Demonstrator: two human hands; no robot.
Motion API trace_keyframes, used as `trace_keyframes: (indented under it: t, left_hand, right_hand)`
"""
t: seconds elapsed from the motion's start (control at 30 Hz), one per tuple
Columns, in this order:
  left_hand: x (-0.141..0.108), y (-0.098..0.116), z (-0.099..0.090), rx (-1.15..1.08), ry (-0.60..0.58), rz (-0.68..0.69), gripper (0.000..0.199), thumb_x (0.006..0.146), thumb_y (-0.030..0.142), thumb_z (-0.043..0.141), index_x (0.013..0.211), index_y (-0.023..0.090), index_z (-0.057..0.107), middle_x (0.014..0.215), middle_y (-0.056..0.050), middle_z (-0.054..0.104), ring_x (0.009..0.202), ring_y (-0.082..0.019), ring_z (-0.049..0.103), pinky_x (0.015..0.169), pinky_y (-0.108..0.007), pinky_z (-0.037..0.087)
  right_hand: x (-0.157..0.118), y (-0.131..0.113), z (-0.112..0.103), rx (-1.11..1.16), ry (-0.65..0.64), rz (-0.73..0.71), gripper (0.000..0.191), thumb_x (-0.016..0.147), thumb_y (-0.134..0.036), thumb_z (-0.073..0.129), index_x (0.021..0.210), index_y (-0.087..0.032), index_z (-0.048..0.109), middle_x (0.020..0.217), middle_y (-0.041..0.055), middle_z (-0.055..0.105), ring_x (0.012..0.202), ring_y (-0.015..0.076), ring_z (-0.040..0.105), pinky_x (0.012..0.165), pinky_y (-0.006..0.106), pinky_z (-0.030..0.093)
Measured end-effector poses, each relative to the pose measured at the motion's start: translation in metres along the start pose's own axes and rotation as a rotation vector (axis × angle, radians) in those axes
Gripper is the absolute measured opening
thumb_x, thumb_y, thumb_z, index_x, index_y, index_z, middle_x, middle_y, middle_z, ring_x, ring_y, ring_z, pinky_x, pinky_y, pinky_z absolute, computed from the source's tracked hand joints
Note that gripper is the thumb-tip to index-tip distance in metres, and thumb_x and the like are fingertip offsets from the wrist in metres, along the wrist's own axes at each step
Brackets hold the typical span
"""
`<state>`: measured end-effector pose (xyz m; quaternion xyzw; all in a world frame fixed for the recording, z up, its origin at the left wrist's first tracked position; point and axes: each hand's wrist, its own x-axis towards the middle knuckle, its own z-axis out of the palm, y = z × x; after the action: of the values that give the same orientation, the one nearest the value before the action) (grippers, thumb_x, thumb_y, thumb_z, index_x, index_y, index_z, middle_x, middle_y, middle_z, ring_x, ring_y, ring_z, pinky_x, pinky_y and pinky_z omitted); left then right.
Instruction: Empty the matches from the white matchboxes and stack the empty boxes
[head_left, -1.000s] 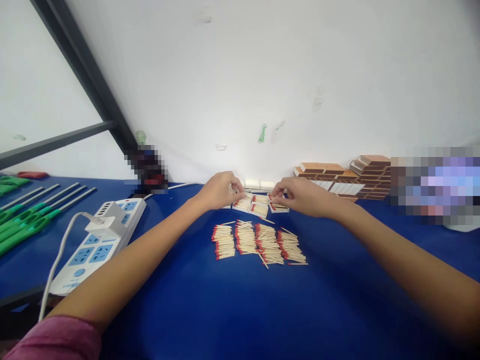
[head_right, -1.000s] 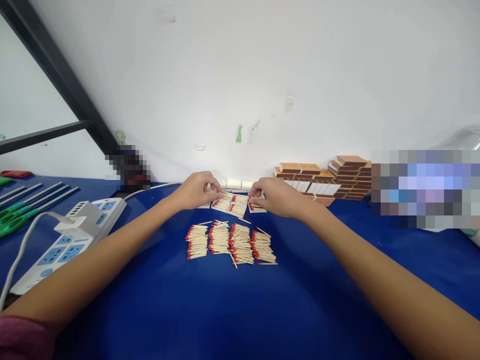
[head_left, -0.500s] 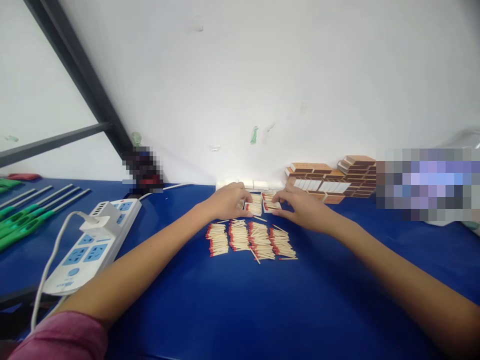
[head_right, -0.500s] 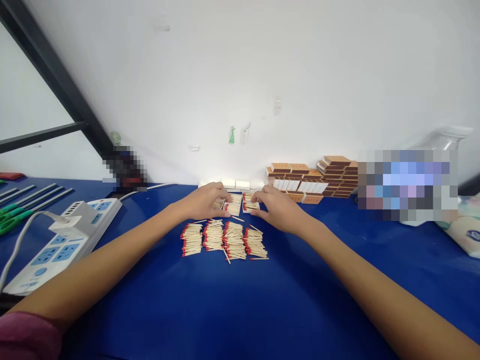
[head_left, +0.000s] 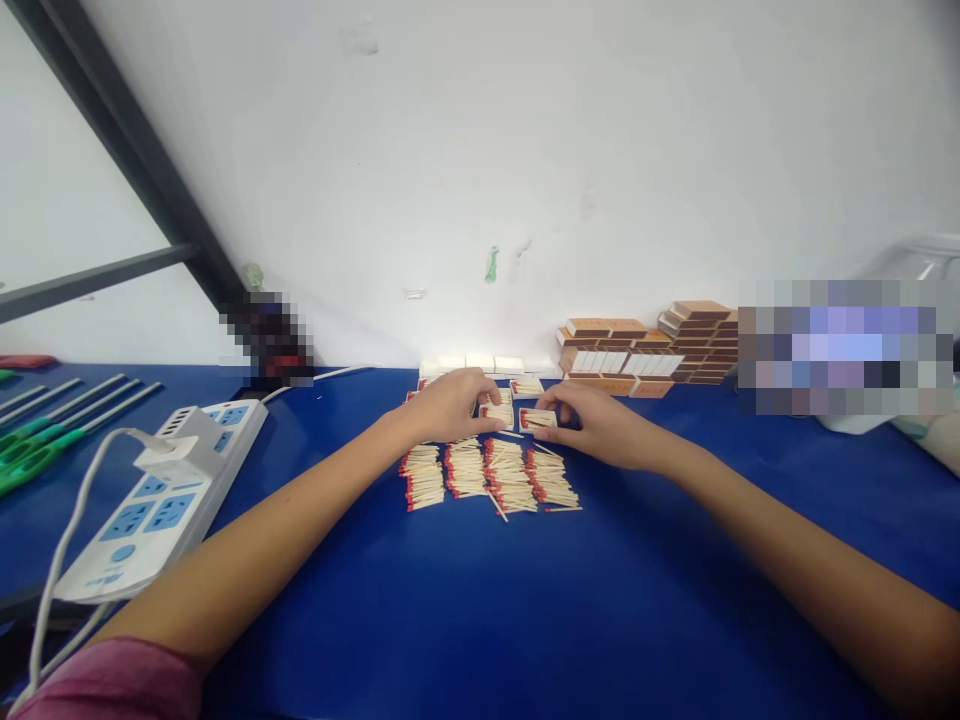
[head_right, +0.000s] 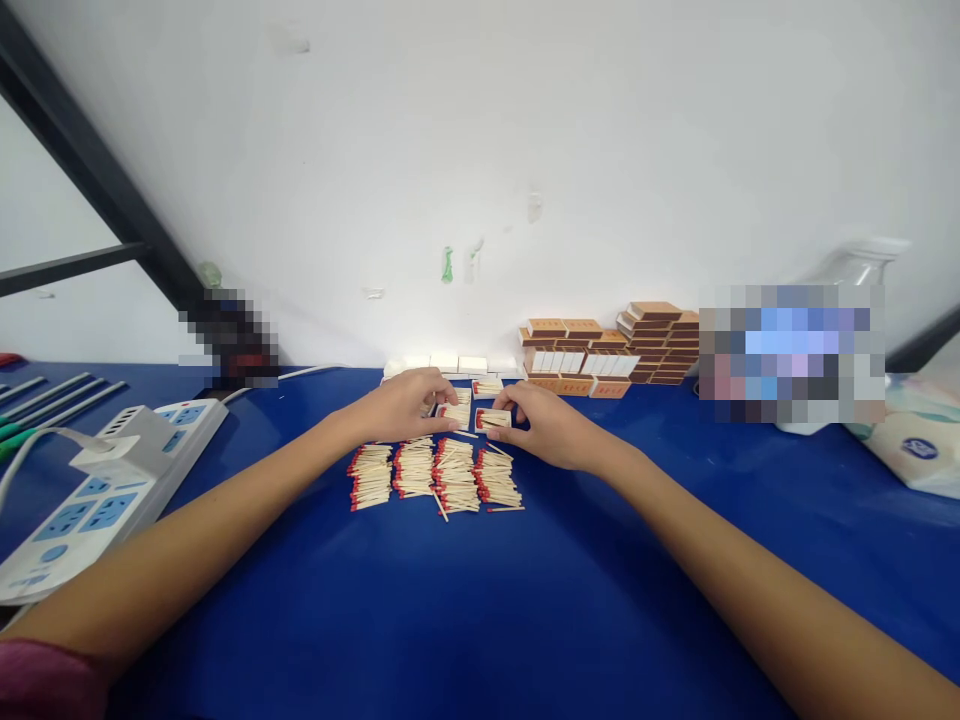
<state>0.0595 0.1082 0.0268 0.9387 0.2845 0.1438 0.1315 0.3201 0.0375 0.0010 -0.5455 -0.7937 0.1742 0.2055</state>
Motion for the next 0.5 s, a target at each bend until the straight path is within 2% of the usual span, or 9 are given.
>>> trace_keyframes:
  t: [0.17,0.3,0.37,0.43,0.5]
  left_hand:
    - [0.0003,-0.0013,-0.0029,-0.015,-0.026,-0.005,0.014,0.090,0.035,0.075,0.091,0.021,0.077,0.092,-0.007,0.071,0.087,-0.023,0.066,0.077,-0.034,0.047]
    - [-0.0004,-0.0009,-0.0016,-0.028,-0.020,-0.027,0.011,0.089,0.033,0.076,0.089,0.022,0.077,0.095,-0.007,0.073,0.090,-0.023,0.067,0.077,-0.034,0.046]
    - [0.0000,-0.0007,0.0003,-0.040,-0.015,-0.036,0.011,0.088,0.033,0.077,0.087,0.022,0.076,0.092,-0.006,0.073,0.087,-0.023,0.066,0.076,-0.033,0.046]
    - [0.0007,-0.0014,0.0023,-0.059,-0.009,-0.044,0.012,0.086,0.032,0.079,0.090,0.022,0.075,0.092,-0.005,0.074,0.084,-0.022,0.067,0.075,-0.033,0.046]
    - [0.0014,-0.0026,0.0039,-0.082,-0.002,-0.055,0.021,0.084,0.031,0.081,0.101,0.021,0.075,0.097,-0.006,0.075,0.087,-0.022,0.068,0.075,-0.032,0.047]
  right_hand:
    - [-0.0034,-0.0025,0.0005,0.091,-0.032,0.045,0.038,0.089,-0.054,0.070,0.107,-0.021,0.062,0.086,0.0041,0.064,0.076,0.0212,0.058,0.066,0.032,0.042]
    - [-0.0039,-0.0029,0.0013,0.111,-0.030,0.053,0.041,0.087,-0.055,0.071,0.109,-0.021,0.062,0.086,0.0043,0.066,0.074,0.0213,0.058,0.065,0.033,0.043]
    - [-0.0039,-0.0026,0.0021,0.130,-0.011,0.052,0.044,0.086,-0.055,0.072,0.113,-0.021,0.062,0.092,0.0063,0.068,0.076,0.0216,0.059,0.065,0.033,0.045]
    - [-0.0037,-0.0020,0.0032,0.142,0.012,0.047,0.048,0.085,-0.054,0.073,0.119,-0.021,0.062,0.101,0.0087,0.069,0.079,0.0220,0.061,0.066,0.033,0.047]
    - [-0.0034,-0.0011,0.0043,0.136,0.022,0.041,0.050,0.085,-0.053,0.073,0.123,-0.022,0.063,0.104,0.0089,0.070,0.080,0.0223,0.062,0.067,0.033,0.048]
